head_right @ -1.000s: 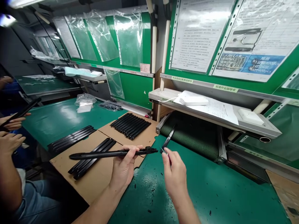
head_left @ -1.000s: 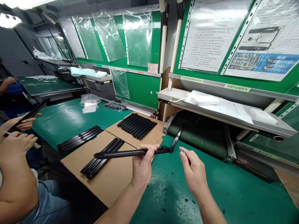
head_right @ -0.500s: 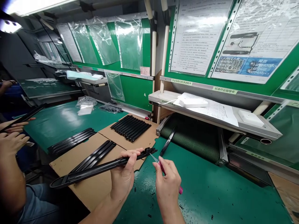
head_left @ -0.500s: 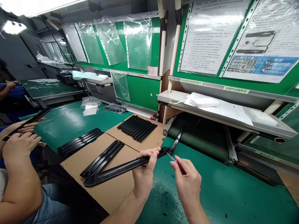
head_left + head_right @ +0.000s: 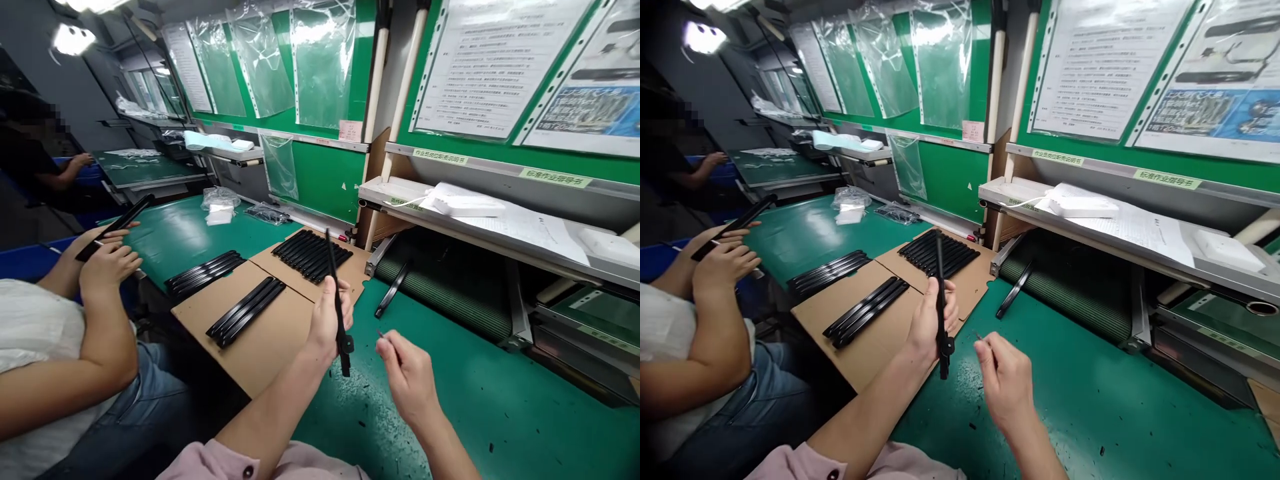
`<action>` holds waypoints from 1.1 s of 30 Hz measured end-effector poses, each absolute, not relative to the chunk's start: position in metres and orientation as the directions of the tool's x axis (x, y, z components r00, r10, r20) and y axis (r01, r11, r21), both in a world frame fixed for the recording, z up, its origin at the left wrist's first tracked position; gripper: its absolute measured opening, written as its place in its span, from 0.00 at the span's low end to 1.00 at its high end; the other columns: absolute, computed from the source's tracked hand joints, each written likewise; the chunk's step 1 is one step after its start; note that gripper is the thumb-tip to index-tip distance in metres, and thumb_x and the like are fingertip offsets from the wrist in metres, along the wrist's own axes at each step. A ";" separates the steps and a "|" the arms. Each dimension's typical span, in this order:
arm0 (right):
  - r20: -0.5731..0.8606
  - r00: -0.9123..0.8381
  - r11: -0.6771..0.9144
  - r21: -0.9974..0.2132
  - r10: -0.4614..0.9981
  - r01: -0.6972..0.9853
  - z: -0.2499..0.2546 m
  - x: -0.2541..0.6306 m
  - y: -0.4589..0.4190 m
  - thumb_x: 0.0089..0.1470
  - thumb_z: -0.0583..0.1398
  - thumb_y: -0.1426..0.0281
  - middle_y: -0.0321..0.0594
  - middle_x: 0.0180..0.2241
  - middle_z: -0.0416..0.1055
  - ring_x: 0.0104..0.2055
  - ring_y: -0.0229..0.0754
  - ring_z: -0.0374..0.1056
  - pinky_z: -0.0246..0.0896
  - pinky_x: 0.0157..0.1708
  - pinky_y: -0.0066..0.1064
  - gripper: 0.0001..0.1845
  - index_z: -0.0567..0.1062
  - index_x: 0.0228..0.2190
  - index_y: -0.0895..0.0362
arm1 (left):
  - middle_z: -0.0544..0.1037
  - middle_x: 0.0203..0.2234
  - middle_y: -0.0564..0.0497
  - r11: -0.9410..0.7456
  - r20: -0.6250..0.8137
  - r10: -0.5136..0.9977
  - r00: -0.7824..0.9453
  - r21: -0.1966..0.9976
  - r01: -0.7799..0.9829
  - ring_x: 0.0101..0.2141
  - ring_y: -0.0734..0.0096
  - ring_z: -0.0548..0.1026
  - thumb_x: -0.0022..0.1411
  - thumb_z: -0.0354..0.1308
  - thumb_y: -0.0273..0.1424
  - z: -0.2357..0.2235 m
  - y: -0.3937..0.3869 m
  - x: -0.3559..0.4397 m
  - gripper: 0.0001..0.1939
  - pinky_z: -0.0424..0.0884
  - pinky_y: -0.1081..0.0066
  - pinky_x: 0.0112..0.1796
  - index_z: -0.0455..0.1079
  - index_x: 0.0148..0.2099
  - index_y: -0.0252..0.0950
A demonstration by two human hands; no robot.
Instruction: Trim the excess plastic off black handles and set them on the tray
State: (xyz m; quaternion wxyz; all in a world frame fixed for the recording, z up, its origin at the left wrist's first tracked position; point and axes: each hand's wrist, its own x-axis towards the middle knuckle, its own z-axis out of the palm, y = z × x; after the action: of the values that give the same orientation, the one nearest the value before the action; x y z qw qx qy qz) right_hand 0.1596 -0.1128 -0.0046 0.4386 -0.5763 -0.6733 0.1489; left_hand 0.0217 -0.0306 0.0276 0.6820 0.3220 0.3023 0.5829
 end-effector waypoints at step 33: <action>0.577 0.174 0.389 -0.713 0.798 0.583 -0.019 0.138 -0.137 0.58 0.61 0.69 0.41 0.35 0.75 0.36 0.43 0.70 0.69 0.32 0.33 0.10 0.78 0.42 0.51 | 0.49 0.11 0.65 0.373 -0.226 0.916 0.330 0.780 -0.502 0.11 0.84 0.46 0.56 0.53 0.59 0.021 -0.035 0.029 0.27 0.42 0.81 0.12 0.59 0.31 0.38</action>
State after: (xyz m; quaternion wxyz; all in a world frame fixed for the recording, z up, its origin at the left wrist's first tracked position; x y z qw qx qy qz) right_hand 0.1380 -0.1370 -0.0195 0.5397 -0.5437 -0.6350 0.0996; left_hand 0.0287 -0.0351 0.0208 0.7561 0.3057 0.3391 0.4690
